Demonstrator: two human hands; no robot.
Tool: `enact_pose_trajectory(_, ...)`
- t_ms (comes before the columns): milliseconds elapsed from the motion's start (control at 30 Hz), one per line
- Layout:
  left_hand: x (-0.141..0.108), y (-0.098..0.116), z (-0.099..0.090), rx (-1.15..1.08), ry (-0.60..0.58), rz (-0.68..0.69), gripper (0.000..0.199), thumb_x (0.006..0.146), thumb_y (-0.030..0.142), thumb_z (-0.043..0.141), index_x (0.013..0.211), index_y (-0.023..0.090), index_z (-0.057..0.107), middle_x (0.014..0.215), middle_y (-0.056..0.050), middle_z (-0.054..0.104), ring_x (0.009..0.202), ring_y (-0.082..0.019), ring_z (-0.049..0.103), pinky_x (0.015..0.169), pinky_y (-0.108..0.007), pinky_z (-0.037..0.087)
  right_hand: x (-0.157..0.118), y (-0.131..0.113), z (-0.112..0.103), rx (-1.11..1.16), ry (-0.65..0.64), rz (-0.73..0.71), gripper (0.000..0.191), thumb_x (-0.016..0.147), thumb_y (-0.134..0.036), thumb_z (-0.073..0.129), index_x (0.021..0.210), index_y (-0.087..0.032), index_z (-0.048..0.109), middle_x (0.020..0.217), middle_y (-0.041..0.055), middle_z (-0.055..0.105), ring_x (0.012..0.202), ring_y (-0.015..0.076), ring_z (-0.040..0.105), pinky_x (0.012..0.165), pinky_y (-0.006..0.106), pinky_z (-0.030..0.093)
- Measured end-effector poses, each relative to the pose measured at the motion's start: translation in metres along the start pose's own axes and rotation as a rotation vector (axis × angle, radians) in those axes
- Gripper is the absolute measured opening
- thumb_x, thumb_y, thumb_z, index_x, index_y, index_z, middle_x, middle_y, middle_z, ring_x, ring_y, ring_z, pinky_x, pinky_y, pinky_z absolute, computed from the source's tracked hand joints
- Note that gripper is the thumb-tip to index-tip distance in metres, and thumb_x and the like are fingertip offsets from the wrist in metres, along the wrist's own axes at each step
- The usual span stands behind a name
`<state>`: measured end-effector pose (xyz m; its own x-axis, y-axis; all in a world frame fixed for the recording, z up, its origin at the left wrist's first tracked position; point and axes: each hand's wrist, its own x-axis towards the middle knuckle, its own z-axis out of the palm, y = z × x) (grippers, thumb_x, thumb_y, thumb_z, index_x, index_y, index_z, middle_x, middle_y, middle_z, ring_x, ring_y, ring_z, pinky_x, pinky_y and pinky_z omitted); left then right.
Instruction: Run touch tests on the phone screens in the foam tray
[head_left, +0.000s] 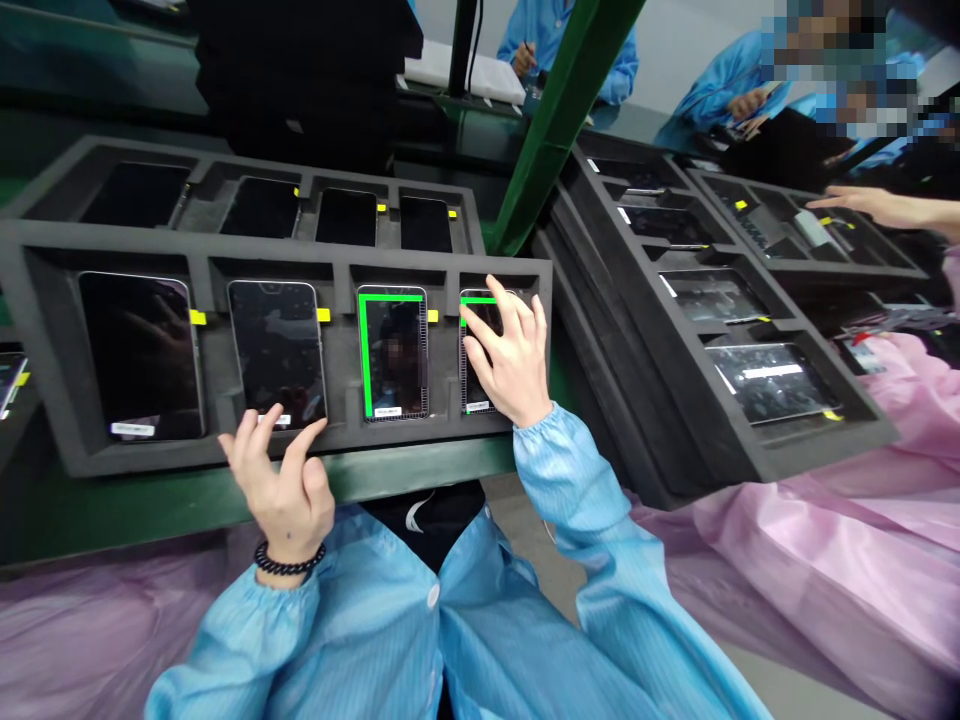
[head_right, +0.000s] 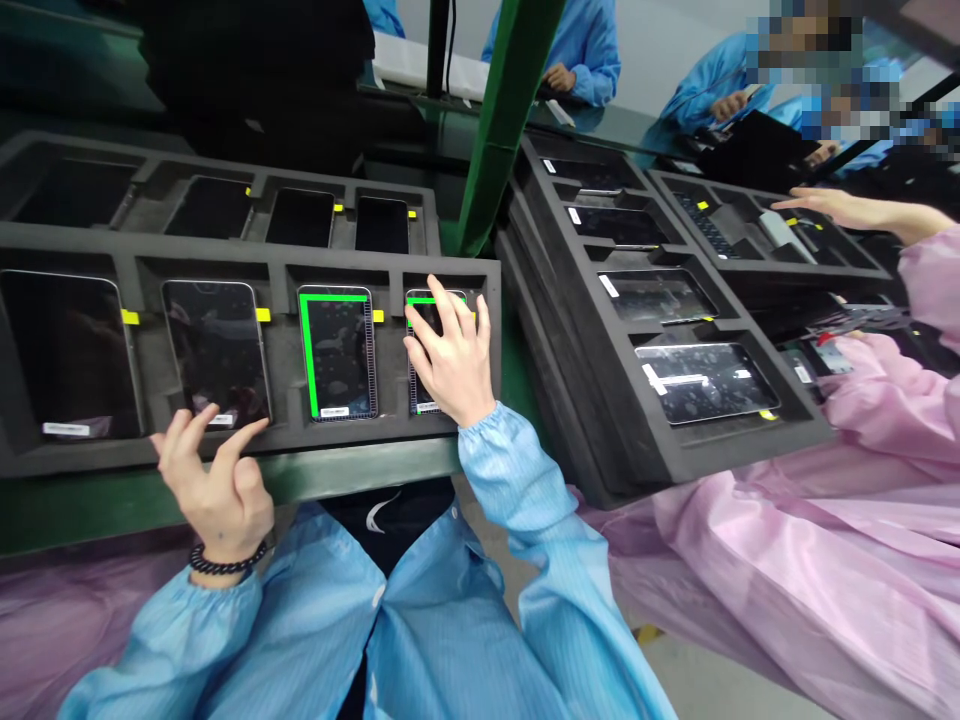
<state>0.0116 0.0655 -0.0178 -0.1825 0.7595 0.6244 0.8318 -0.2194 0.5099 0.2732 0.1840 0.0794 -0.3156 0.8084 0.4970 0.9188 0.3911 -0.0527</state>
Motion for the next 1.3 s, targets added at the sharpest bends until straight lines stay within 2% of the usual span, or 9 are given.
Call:
enact_pose_trajectory(200,-0.001,-0.001,0.001,-0.003,0.008,-0.013,0.043,0.098,0.031,0.042,0.131,0.024,0.068,0.156,-0.011,0.047,0.152,-0.033,0.033,0.129,-0.061,0.014,-0.060,-0.017,-0.011,0.085,0.001,-0.117,0.026,0.102,-0.029,0.051,0.113,-0.022,0.074,0.146,0.0089,0.061,0.129,0.0250,0.056,0.123,0.052,0.031)
enact_pose_trajectory(300,0.000,-0.001,0.001,-0.021,0.026,0.004,0.042,0.098,0.032,0.041,0.129,0.023,0.068,0.154,-0.012,0.049,0.151,-0.033,0.034,0.129,-0.061,0.014,-0.073,-0.019,-0.014,0.126,-0.005,-0.106,0.026,0.101,-0.027,0.051,0.098,-0.024,0.077,0.139,0.0061,0.067,0.122,0.0234,0.060,0.121,0.050,0.035)
enact_pose_trajectory(367,0.000,-0.001,0.002,-0.026,0.039,0.011,0.043,0.098,0.034,0.041,0.128,0.022,0.069,0.153,-0.012,0.049,0.151,-0.033,0.035,0.129,-0.062,0.014,-0.066,-0.016,-0.013,0.120,-0.008,-0.088,0.027,0.101,-0.028,0.049,0.106,-0.025,0.076,0.144,0.0052,0.063,0.125,0.0244,0.058,0.122,0.050,0.034)
enact_pose_trajectory(467,0.001,0.000,0.003,-0.026,0.037,0.016,0.043,0.099,0.033,0.040,0.127,0.021,0.069,0.153,-0.012,0.049,0.151,-0.032,0.035,0.129,-0.061,0.015,-0.042,-0.007,-0.008,0.063,-0.006,-0.046,0.037,0.103,-0.033,0.047,0.134,-0.025,0.065,0.156,0.0084,0.051,0.135,0.0277,0.051,0.124,0.054,0.028)
enact_pose_trajectory(533,0.001,0.000,0.002,-0.025,0.035,0.019,0.042,0.099,0.032,0.040,0.127,0.020,0.069,0.153,-0.013,0.049,0.151,-0.032,0.035,0.129,-0.060,0.015,-0.028,-0.002,-0.005,0.027,-0.003,-0.043,0.041,0.104,-0.036,0.046,0.140,-0.024,0.061,0.159,0.0109,0.047,0.139,0.0290,0.048,0.125,0.056,0.026)
enact_pose_trajectory(633,0.001,0.000,0.002,-0.024,0.041,0.017,0.042,0.098,0.032,0.041,0.127,0.021,0.070,0.153,-0.012,0.049,0.151,-0.031,0.034,0.129,-0.060,0.015,-0.027,-0.001,-0.005,-0.002,-0.006,-0.070,0.036,0.105,-0.036,0.046,0.134,-0.025,0.065,0.158,0.0099,0.048,0.139,0.0278,0.049,0.124,0.057,0.026)
enact_pose_trajectory(900,0.001,0.001,0.001,-0.019,0.040,0.001,0.043,0.098,0.033,0.041,0.127,0.022,0.070,0.153,-0.011,0.050,0.150,-0.032,0.036,0.128,-0.061,0.016,-0.082,-0.012,-0.021,0.119,-0.063,-0.197,0.025,0.101,-0.029,0.053,0.104,-0.021,0.076,0.137,0.0088,0.068,0.120,0.0237,0.061,0.123,0.051,0.031)
enact_pose_trajectory(1067,0.001,0.002,0.001,-0.016,0.038,-0.012,0.043,0.098,0.035,0.041,0.126,0.023,0.071,0.153,-0.011,0.050,0.151,-0.033,0.035,0.128,-0.062,0.016,-0.066,0.001,-0.027,0.185,-0.044,-0.065,0.033,0.103,-0.027,0.046,0.098,-0.027,0.079,0.140,0.0028,0.065,0.123,0.0241,0.058,0.121,0.050,0.035)
enact_pose_trajectory(1300,0.001,0.002,0.001,-0.009,0.049,-0.005,0.042,0.098,0.034,0.042,0.126,0.022,0.071,0.153,-0.011,0.051,0.150,-0.032,0.036,0.128,-0.060,0.017,-0.036,0.012,-0.021,0.105,-0.022,-0.042,0.037,0.106,-0.035,0.040,0.124,-0.027,0.072,0.151,0.0059,0.056,0.134,0.0259,0.051,0.122,0.053,0.032)
